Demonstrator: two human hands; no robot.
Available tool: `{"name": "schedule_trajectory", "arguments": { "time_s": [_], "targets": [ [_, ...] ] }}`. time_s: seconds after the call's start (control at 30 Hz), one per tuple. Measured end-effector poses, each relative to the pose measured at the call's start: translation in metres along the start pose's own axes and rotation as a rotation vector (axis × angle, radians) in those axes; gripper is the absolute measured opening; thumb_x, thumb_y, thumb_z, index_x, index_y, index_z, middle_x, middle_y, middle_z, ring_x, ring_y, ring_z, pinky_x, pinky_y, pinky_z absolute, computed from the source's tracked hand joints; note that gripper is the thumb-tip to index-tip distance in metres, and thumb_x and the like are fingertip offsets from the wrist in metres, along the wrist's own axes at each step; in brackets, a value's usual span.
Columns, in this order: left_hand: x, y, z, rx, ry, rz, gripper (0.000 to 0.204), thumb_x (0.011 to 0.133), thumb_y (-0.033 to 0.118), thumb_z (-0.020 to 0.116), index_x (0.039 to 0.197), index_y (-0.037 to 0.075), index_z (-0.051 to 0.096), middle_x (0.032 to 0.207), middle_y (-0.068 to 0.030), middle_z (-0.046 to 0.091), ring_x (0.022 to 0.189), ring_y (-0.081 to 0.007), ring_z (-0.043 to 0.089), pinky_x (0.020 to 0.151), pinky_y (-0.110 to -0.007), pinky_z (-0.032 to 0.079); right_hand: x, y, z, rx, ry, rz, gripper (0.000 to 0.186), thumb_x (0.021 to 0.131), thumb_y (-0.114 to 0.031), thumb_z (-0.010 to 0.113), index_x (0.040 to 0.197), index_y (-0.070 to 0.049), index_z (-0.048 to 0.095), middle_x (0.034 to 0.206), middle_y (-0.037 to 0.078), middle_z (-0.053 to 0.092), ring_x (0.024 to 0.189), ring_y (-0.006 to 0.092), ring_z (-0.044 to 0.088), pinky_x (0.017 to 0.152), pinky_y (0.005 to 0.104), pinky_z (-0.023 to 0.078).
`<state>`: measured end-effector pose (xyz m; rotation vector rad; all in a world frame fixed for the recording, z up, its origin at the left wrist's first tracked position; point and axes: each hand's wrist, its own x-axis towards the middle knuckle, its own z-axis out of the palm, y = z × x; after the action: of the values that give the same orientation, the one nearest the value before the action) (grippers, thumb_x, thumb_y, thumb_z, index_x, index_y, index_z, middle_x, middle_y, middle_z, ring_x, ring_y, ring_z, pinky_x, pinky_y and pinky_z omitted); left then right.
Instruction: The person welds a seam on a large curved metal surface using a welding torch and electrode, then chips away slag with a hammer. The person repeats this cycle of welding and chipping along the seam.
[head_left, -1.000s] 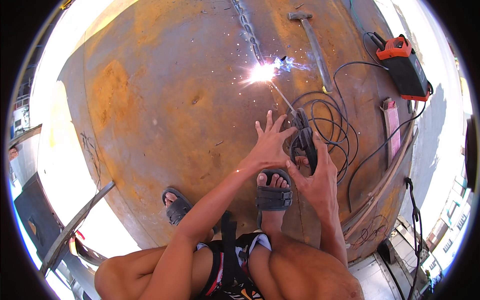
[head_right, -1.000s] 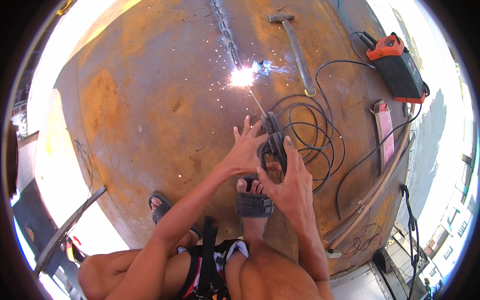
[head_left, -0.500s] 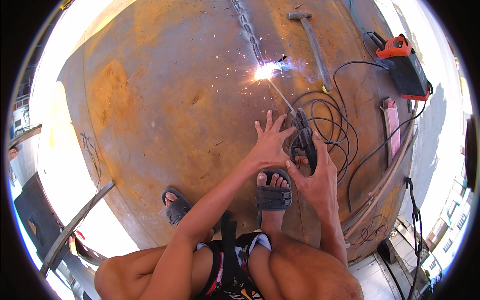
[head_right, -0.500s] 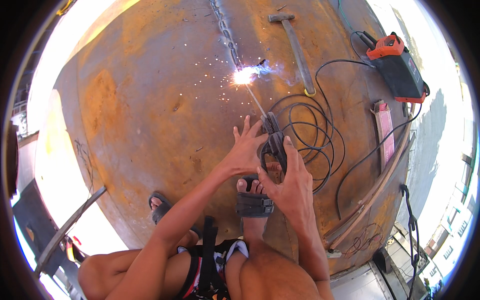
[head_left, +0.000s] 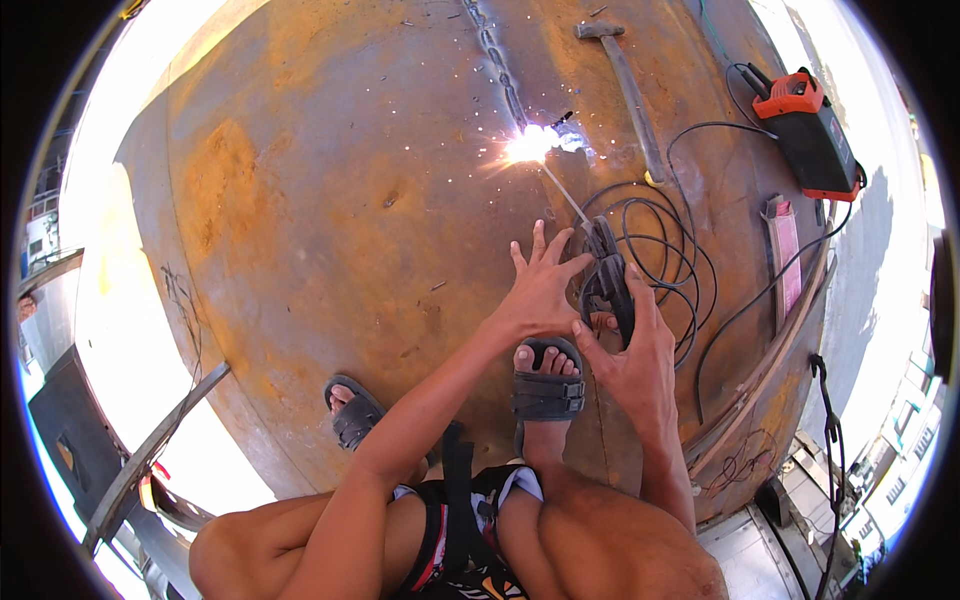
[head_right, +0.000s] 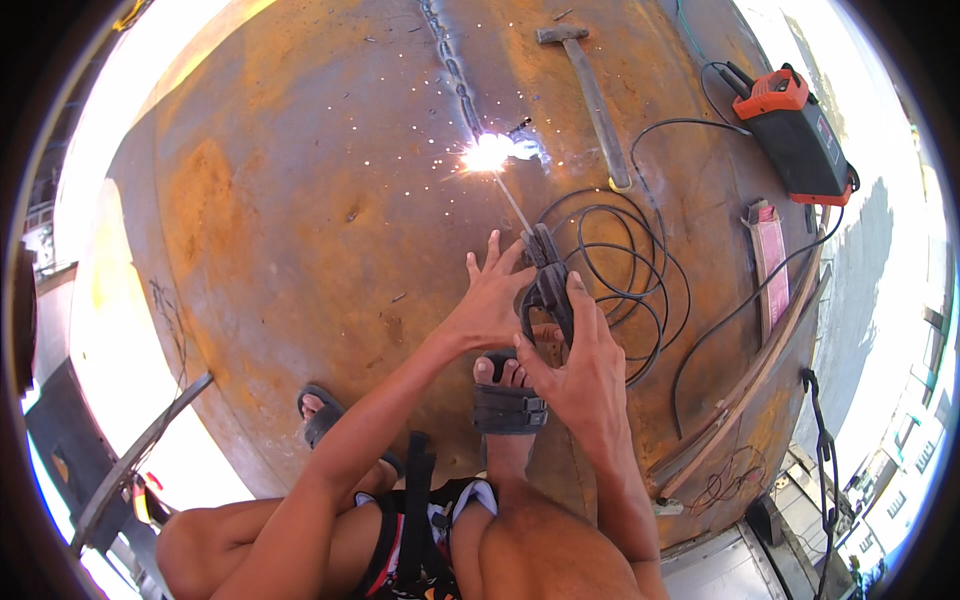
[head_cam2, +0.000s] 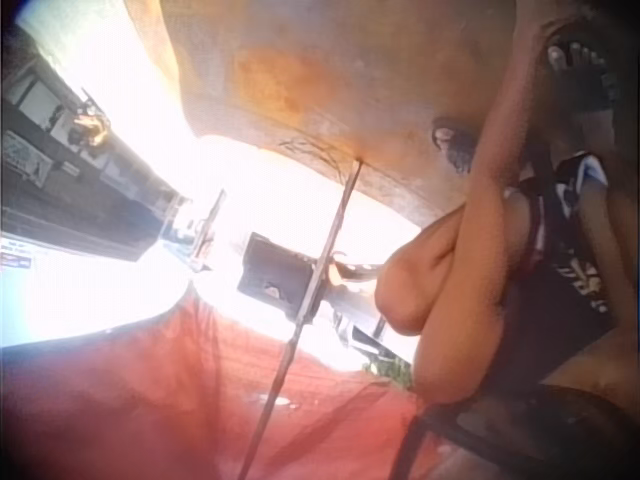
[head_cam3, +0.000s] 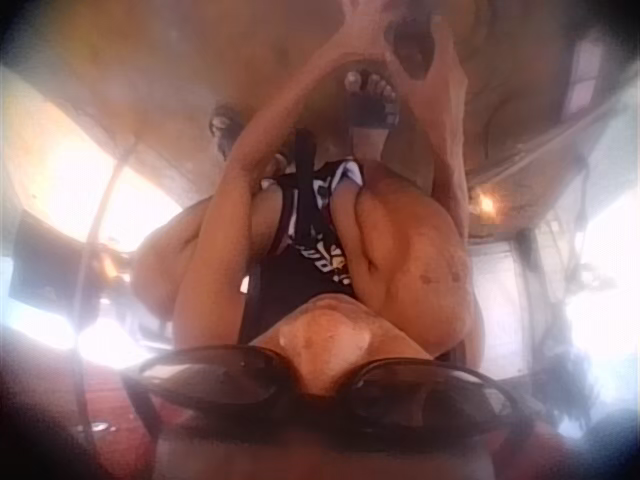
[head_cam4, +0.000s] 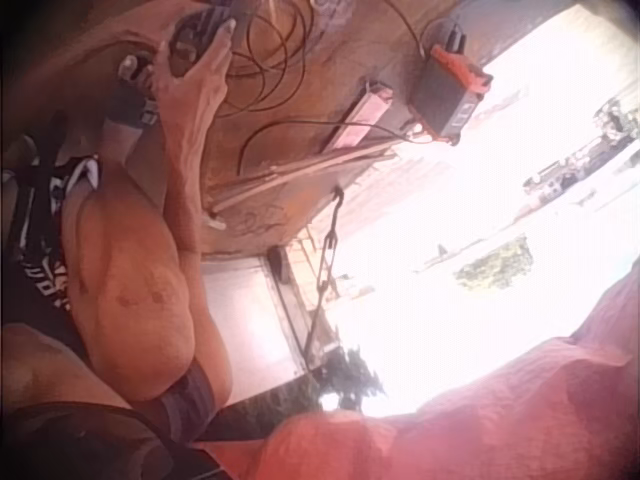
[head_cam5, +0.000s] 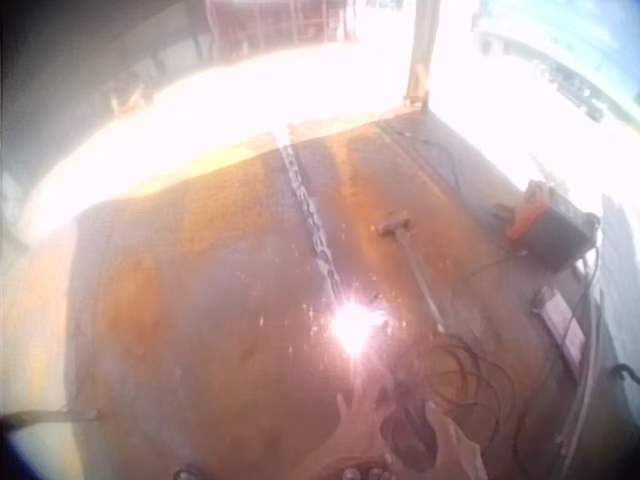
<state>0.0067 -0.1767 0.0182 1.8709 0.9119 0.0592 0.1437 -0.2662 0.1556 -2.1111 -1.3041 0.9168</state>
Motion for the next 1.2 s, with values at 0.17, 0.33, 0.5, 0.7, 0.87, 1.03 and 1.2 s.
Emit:
{"name": "schedule_trajectory", "arguments": {
  "time_s": [0.17,0.33,0.5,0.7,0.87,1.03,1.2],
  "targets": [
    [0.0012,-0.0017,0.0019,0.027,0.001,0.0,0.105,0.059,0.05,0.093,0.151,0.01,0.064,0.172,-0.0284,0.03,0.164,-0.0589,0.002,0.119,-0.088,0.003,-0.0003,0.0049,0.0011,-0.026,0.006,-0.018,0.084,0.089,-0.029,0.086,0.154,0.008,0.047,0.133,0.032,0.068,0.114,0.0459,0.074,0.097,0.0501,0.059],
    [0.0009,-0.0028,0.002,0.016,0.006,-0.001,0.108,0.058,0.054,0.094,0.152,0.01,0.064,0.172,-0.0283,0.031,0.164,-0.0591,0.003,0.12,-0.088,0.002,-0.0003,0.0008,-0.0003,0.017,-0.019,0.024,0.084,0.089,-0.029,0.086,0.154,0.008,0.047,0.134,0.032,0.067,0.116,0.0458,0.073,0.098,0.0506,0.059],
    [0.0013,-0.0004,0.0012,0.006,0.002,-0.006,0.109,0.058,0.061,0.094,0.15,0.01,0.065,0.172,-0.0286,0.031,0.164,-0.0592,0.003,0.12,-0.088,0.003,-0.0007,0.0048,0.0008,-0.002,-0.008,0.007,0.084,0.089,-0.028,0.086,0.154,0.008,0.047,0.134,0.032,0.067,0.115,0.0454,0.073,0.097,0.0506,0.059],
    [0.0009,-0.0017,0.0022,0.019,0.004,-0.003,0.108,0.059,0.063,0.093,0.149,0.01,0.066,0.172,-0.0286,0.031,0.164,-0.0597,0.003,0.119,-0.088,0.003,-0.0009,0.0063,0.0018,-0.018,-0.003,-0.006,0.084,0.089,-0.028,0.086,0.154,0.008,0.047,0.135,0.032,0.066,0.116,0.046,0.073,0.097,0.0511,0.059],
    [0.0013,-0.004,0.0044,0.038,0.011,0.006,0.107,0.06,0.065,0.093,0.149,0.012,0.066,0.172,-0.0281,0.031,0.163,-0.0599,0.003,0.119,-0.088,0.003,-0.0009,0.0045,0.0013,-0.014,-0.005,-0.001,0.085,0.088,-0.029,0.086,0.155,0.007,0.047,0.135,0.033,0.066,0.117,0.0473,0.071,0.098,0.0514,0.059],
    [0.0022,-0.0008,0.0028,-0.001,-0.001,0.005,0.106,0.06,0.061,0.093,0.149,0.01,0.065,0.172,-0.0284,0.031,0.164,-0.0595,0.003,0.119,-0.088,0.002,-0.0013,0.0062,0.0013,-0.014,-0.001,0.005,0.085,0.088,-0.028,0.086,0.155,0.007,0.047,0.132,0.032,0.067,0.115,0.0452,0.073,0.097,0.0505,0.059],
    [0.0003,-0.0063,0.0049,0.01,0.015,0.022,0.105,0.06,0.055,0.092,0.15,0.009,0.065,0.172,-0.0289,0.03,0.163,-0.0601,0.002,0.119,-0.088,0.002,-0.0008,0.0022,0.002,-0.012,0.006,-0.015,0.085,0.089,-0.027,0.086,0.155,0.008,0.046,0.13,0.03,0.069,0.111,0.0428,0.075,0.095,0.0492,0.06]
  ]
}}
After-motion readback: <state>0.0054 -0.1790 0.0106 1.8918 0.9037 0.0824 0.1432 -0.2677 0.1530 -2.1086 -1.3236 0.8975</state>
